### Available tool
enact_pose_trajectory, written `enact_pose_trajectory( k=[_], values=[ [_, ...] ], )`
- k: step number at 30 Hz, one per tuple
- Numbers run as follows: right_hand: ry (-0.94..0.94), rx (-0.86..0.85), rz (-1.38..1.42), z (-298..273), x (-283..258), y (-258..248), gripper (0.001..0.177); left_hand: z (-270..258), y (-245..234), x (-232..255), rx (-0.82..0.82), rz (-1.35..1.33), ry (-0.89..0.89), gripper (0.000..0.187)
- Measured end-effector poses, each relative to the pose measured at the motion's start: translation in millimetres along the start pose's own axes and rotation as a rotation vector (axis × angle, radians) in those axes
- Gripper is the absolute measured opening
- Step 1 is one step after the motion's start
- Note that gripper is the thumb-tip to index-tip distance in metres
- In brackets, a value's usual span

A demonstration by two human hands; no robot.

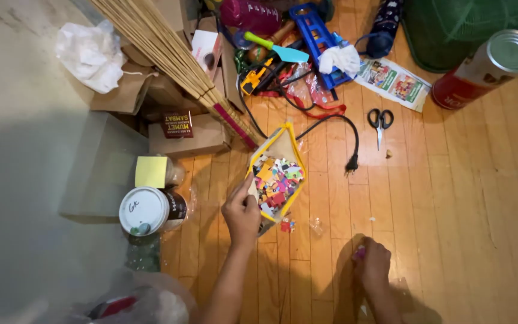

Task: Organize puzzle pieces and other small items from a cluttered floor into containers and drawers.

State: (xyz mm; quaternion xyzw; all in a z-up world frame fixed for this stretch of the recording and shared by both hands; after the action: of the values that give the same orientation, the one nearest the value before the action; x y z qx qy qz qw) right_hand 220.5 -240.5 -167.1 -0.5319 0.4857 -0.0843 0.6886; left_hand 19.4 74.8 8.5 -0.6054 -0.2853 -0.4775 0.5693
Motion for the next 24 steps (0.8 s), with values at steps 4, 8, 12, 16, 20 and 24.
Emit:
enact_pose_trajectory(
  k=[4, 8, 12, 16, 20, 24],
  values=[
    [0.254, -0.091, -0.063, -7, 50, 24, 0.034, -5, -3, -5, 0.017, -0.029, 0.092, 0.051],
    [0.118, -0.19, 0.119, 11, 7, 70, 0.021, -7, 0, -4, 0.033, -0.025, 0.058, 0.052],
    [-0.285, -0.158, 0.428, 29, -133, 89, 0.039, -10, 6, -8, -0.001, -0.042, -0.008, 0.051],
    [0.028, -0.506, 0.059, 40, -144, 149, 0.03, -7, 4, 2, -0.032, -0.011, 0.066, 0.051],
    [-0.048, -0.352, 0.126, 51, -141, 126, 0.029, -8, 4, 2, -0.025, 0.031, 0.154, 0.048],
    [0.052, -0.026, 0.42, 83, -65, 117, 0.005, -5, 8, 5, -0.021, 0.038, 0.16, 0.045]
  ],
)
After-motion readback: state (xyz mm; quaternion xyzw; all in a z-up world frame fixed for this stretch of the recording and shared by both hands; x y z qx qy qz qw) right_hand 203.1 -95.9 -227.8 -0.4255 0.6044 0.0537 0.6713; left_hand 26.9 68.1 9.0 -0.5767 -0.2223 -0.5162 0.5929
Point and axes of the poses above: each hand's wrist, its own z-axis towards the middle knuckle, its own y-axis out of the palm, x = y × z, the point moved 8 cm from there along z, towards the middle knuckle, and after that the axes turned 2 degrees about -y, right-handed, at the moved point
